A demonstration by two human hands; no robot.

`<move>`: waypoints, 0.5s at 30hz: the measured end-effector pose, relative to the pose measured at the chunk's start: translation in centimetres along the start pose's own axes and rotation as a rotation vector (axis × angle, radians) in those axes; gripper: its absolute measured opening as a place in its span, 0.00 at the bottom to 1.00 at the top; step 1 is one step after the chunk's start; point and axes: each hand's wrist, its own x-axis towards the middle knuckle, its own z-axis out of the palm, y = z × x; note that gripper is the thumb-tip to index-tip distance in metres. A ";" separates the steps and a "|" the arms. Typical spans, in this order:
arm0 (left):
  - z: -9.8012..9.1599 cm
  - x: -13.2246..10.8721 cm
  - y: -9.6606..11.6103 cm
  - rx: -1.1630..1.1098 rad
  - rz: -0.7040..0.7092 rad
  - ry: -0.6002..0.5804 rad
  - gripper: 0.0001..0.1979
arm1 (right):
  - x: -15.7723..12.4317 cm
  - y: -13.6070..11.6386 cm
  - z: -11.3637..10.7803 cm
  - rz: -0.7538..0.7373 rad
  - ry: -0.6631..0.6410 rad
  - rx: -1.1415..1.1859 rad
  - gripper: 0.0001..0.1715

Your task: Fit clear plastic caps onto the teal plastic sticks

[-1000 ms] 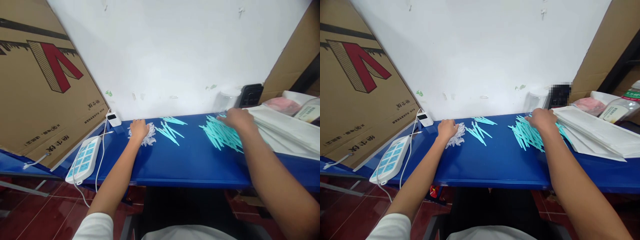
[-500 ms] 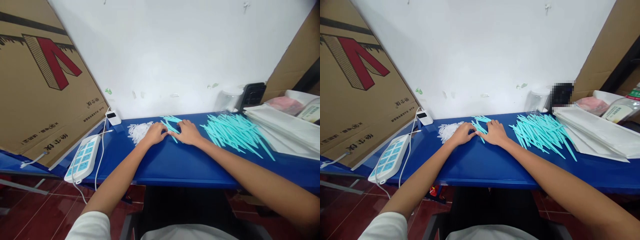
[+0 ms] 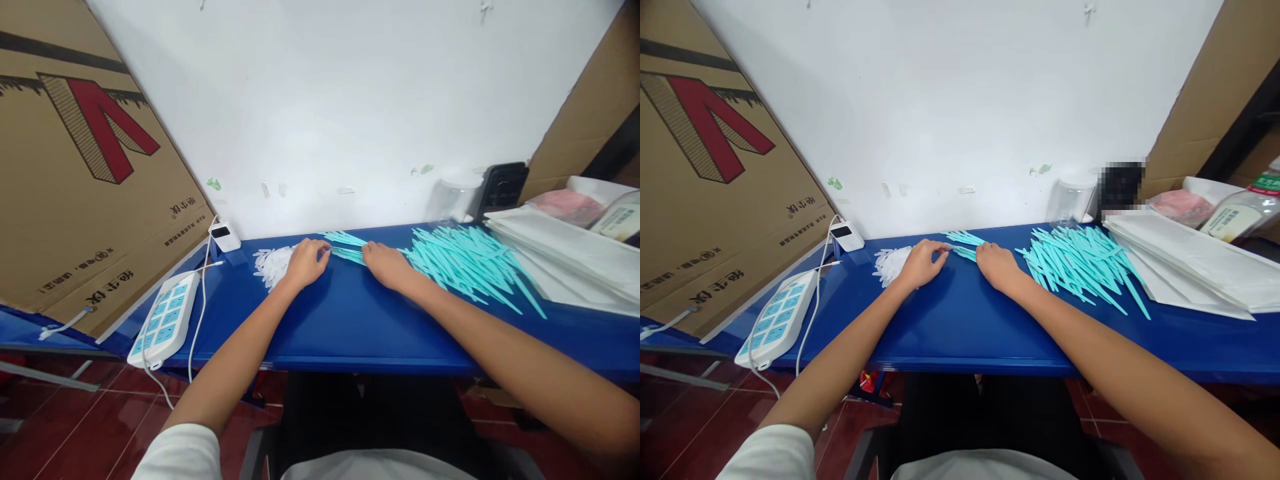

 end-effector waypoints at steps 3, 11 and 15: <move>-0.4 0.0 -0.4 0.051 -0.060 0.030 0.15 | -0.1 1.7 0.1 0.017 -0.021 0.044 0.18; -0.3 0.2 -0.4 -0.188 -0.202 0.056 0.24 | 0.0 5.8 -0.9 -0.128 0.044 0.538 0.16; 0.0 0.5 0.0 -0.457 -0.308 0.062 0.29 | 0.0 5.1 -1.1 -0.200 0.088 0.625 0.17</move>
